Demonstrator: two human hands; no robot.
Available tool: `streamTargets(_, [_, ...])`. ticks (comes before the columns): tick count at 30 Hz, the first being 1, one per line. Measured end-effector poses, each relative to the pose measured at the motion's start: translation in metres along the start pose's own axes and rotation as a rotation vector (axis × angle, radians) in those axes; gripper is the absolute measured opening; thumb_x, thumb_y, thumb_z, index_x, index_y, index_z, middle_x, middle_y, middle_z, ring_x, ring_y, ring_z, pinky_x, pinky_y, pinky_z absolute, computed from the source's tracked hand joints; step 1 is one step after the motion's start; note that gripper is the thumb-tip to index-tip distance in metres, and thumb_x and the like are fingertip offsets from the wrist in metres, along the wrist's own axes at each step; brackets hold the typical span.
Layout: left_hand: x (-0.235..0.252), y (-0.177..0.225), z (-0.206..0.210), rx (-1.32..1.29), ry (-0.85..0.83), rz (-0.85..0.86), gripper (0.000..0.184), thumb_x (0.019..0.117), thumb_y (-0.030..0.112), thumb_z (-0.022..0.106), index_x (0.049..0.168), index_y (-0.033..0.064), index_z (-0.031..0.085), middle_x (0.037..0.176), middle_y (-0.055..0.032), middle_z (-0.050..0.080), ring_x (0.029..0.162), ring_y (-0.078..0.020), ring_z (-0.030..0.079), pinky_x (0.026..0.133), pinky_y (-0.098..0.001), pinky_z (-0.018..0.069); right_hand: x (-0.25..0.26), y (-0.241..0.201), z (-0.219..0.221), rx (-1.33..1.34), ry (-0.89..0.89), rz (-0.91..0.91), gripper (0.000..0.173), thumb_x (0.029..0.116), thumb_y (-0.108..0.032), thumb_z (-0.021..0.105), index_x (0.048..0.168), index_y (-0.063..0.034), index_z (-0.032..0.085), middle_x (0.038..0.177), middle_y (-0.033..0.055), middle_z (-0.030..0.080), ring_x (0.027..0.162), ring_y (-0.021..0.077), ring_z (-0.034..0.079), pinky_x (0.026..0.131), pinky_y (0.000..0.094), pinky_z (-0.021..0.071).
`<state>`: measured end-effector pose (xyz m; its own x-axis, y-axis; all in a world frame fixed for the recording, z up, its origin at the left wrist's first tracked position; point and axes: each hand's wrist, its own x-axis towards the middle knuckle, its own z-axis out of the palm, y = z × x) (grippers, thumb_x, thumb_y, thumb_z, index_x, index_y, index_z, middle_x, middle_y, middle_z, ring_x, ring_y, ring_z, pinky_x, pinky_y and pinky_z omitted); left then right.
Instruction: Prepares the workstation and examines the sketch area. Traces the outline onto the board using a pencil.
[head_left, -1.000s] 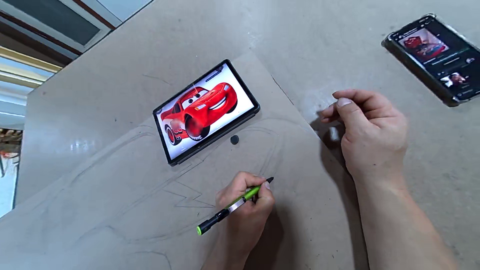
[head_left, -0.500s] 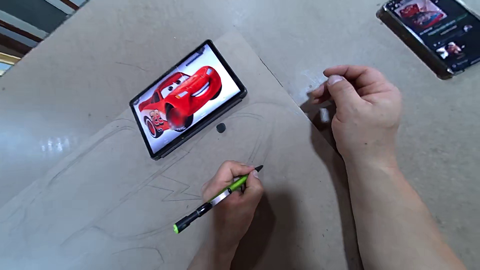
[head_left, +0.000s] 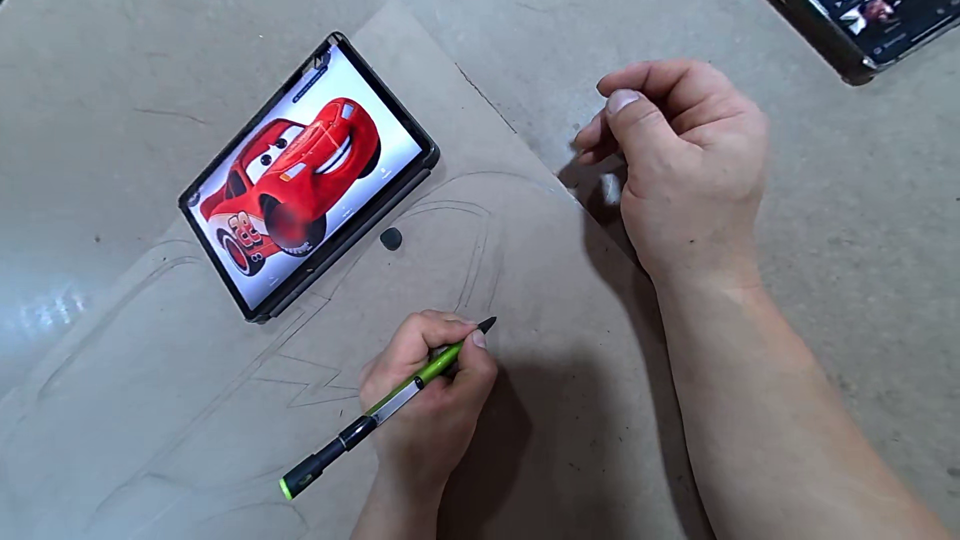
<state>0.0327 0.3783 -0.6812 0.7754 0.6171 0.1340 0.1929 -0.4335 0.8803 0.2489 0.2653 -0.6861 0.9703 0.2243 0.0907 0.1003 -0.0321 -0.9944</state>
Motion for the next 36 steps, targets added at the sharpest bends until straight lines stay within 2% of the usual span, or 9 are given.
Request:
streamTargets(6, [0.000, 0.001, 0.003, -0.040, 0.052, -0.036, 0.002, 0.0870, 0.012, 0.071, 0.088, 0.0131, 0.069, 0.079, 0.0003, 0.071, 0.054, -0.0097, 0.062, 0.043, -0.0224, 0.0521, 0.001, 0.001, 0.000, -0.009, 0.005, -0.010, 0.015, 0.1045, -0.010, 0.055, 0.109, -0.0056, 0.068, 0.083, 0.0007, 0.074, 0.073, 0.0123, 0.074, 0.066, 0.0276, 0.0643])
streamTargets(10, [-0.001, -0.003, -0.003, -0.026, -0.074, 0.057, 0.005, 0.0850, 0.012, 0.072, 0.088, 0.0143, 0.070, 0.084, 0.0030, 0.073, 0.067, -0.0077, 0.068, 0.054, -0.0206, 0.0568, 0.001, 0.002, 0.000, 0.010, 0.004, -0.013, 0.015, 0.1042, -0.009, 0.056, 0.109, -0.0048, 0.068, 0.083, 0.0011, 0.074, 0.074, 0.0127, 0.074, 0.067, 0.0284, 0.0652])
streamTargets(12, [-0.001, -0.004, -0.003, -0.045, -0.108, 0.066, 0.005, 0.0842, 0.011, 0.073, 0.088, 0.0141, 0.070, 0.083, 0.0029, 0.072, 0.067, -0.0074, 0.068, 0.054, -0.0197, 0.0559, 0.002, 0.003, 0.000, 0.014, 0.002, -0.014, 0.015, 0.1042, -0.009, 0.055, 0.109, -0.0046, 0.068, 0.083, 0.0012, 0.074, 0.074, 0.0127, 0.074, 0.067, 0.0284, 0.0651])
streamTargets(18, [-0.001, 0.000, 0.001, -0.049, 0.007, -0.012, 0.004, 0.0855, 0.013, 0.073, 0.088, 0.0138, 0.069, 0.082, 0.0002, 0.072, 0.057, -0.0100, 0.065, 0.046, -0.0229, 0.0541, 0.002, 0.002, 0.000, 0.026, 0.009, -0.006, 0.015, 0.1045, -0.009, 0.055, 0.109, -0.0046, 0.068, 0.082, 0.0016, 0.074, 0.073, 0.0132, 0.074, 0.066, 0.0284, 0.0651])
streamTargets(21, [-0.001, -0.005, -0.005, -0.044, -0.140, 0.083, 0.005, 0.0857, 0.013, 0.074, 0.089, 0.0148, 0.070, 0.086, 0.0026, 0.073, 0.069, -0.0082, 0.068, 0.055, -0.0208, 0.0571, 0.002, 0.003, 0.000, 0.033, 0.010, -0.009, 0.015, 0.1041, -0.009, 0.055, 0.109, -0.0040, 0.068, 0.082, 0.0018, 0.074, 0.072, 0.0133, 0.074, 0.065, 0.0285, 0.0649])
streamTargets(23, [0.000, -0.007, -0.006, -0.051, -0.207, 0.120, 0.005, 0.0856, 0.012, 0.074, 0.088, 0.0146, 0.070, 0.085, 0.0033, 0.072, 0.071, -0.0074, 0.068, 0.057, -0.0196, 0.0565, 0.002, 0.003, 0.000, 0.029, 0.007, -0.007, 0.015, 0.1045, -0.009, 0.055, 0.109, -0.0042, 0.069, 0.082, 0.0016, 0.074, 0.072, 0.0131, 0.074, 0.065, 0.0285, 0.0648])
streamTargets(29, [-0.001, -0.003, 0.000, -0.078, -0.039, -0.001, 0.005, 0.0874, 0.015, 0.074, 0.090, 0.0137, 0.070, 0.084, -0.0005, 0.072, 0.059, -0.0107, 0.065, 0.047, -0.0232, 0.0548, 0.003, 0.002, 0.000, 0.013, 0.011, -0.003, 0.016, 0.1048, -0.010, 0.054, 0.109, -0.0049, 0.069, 0.082, 0.0013, 0.074, 0.073, 0.0133, 0.074, 0.066, 0.0289, 0.0652])
streamTargets(33, [0.000, -0.008, -0.006, -0.046, -0.211, 0.122, 0.004, 0.0850, 0.013, 0.074, 0.088, 0.0145, 0.071, 0.083, 0.0031, 0.072, 0.069, -0.0073, 0.068, 0.056, -0.0200, 0.0562, 0.003, 0.003, 0.000, 0.022, 0.013, 0.000, 0.016, 0.1046, -0.010, 0.055, 0.109, -0.0047, 0.069, 0.082, 0.0012, 0.074, 0.073, 0.0132, 0.074, 0.065, 0.0288, 0.0649])
streamTargets(36, [0.001, -0.008, -0.007, -0.090, -0.202, 0.091, 0.005, 0.0841, 0.013, 0.074, 0.088, 0.0146, 0.072, 0.082, 0.0014, 0.072, 0.067, -0.0087, 0.068, 0.055, -0.0206, 0.0563, 0.002, 0.002, 0.000, 0.014, 0.009, 0.001, 0.016, 0.1047, -0.010, 0.055, 0.110, -0.0049, 0.069, 0.082, 0.0008, 0.074, 0.073, 0.0128, 0.074, 0.066, 0.0290, 0.0650])
